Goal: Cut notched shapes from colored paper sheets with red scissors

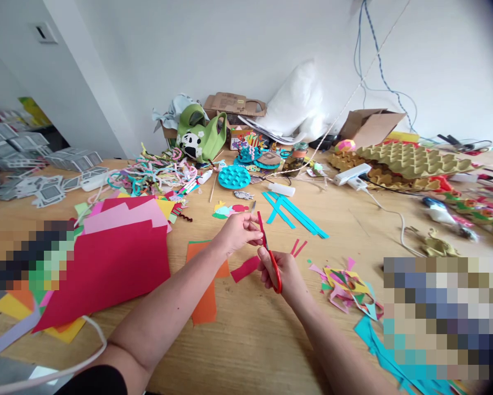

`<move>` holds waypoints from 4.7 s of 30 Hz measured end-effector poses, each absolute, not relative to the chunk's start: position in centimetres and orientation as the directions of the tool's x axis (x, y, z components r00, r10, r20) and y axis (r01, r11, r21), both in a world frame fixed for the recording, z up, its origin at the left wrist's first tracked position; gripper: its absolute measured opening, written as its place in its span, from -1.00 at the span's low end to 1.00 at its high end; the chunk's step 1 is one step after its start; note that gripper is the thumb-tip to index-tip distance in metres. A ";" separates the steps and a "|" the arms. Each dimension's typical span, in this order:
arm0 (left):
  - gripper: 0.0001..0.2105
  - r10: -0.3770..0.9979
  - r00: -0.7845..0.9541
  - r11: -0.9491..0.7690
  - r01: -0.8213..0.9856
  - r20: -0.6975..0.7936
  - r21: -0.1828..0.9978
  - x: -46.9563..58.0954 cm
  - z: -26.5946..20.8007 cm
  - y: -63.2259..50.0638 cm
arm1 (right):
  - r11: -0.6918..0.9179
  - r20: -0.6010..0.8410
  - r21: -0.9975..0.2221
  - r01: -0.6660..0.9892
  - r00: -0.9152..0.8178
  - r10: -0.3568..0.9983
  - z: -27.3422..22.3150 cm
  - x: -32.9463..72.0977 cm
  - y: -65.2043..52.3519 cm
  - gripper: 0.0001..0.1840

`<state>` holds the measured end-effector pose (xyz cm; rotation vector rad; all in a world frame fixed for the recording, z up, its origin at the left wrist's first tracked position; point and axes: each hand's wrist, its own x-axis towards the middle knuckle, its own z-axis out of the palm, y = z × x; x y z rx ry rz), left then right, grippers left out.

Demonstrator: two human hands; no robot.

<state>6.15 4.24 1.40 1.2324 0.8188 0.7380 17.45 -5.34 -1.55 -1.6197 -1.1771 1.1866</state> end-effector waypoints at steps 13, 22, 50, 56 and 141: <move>-0.76 0.830 0.540 0.186 -0.031 -0.139 0.982 6.1 1.5 4.2 | -0.252 -0.233 -0.950 0.185 0.116 0.965 -1.3 17.4 -5.3 -0.42; -0.76 0.831 0.540 0.172 -0.016 -0.137 0.985 6.0 1.6 4.1 | -0.229 -0.206 -0.948 0.222 0.124 0.971 -1.6 17.4 -5.3 -0.45; -0.75 0.810 0.565 0.206 -0.026 -0.156 0.978 6.0 1.7 4.0 | -0.236 -0.211 -0.947 0.220 0.132 0.969 -1.6 17.5 -5.4 -0.45; -0.75 0.815 0.556 0.207 -0.018 -0.162 0.978 6.0 1.7 4.0 | -0.248 -0.222 -0.942 0.226 0.132 0.966 -1.5 17.4 -5.4 -0.45; -0.91 0.761 0.640 -0.215 0.406 -0.109 0.888 12.4 -2.8 4.2 | -0.246 0.129 -0.788 0.565 0.541 0.831 1.4 25.8 -14.1 -0.74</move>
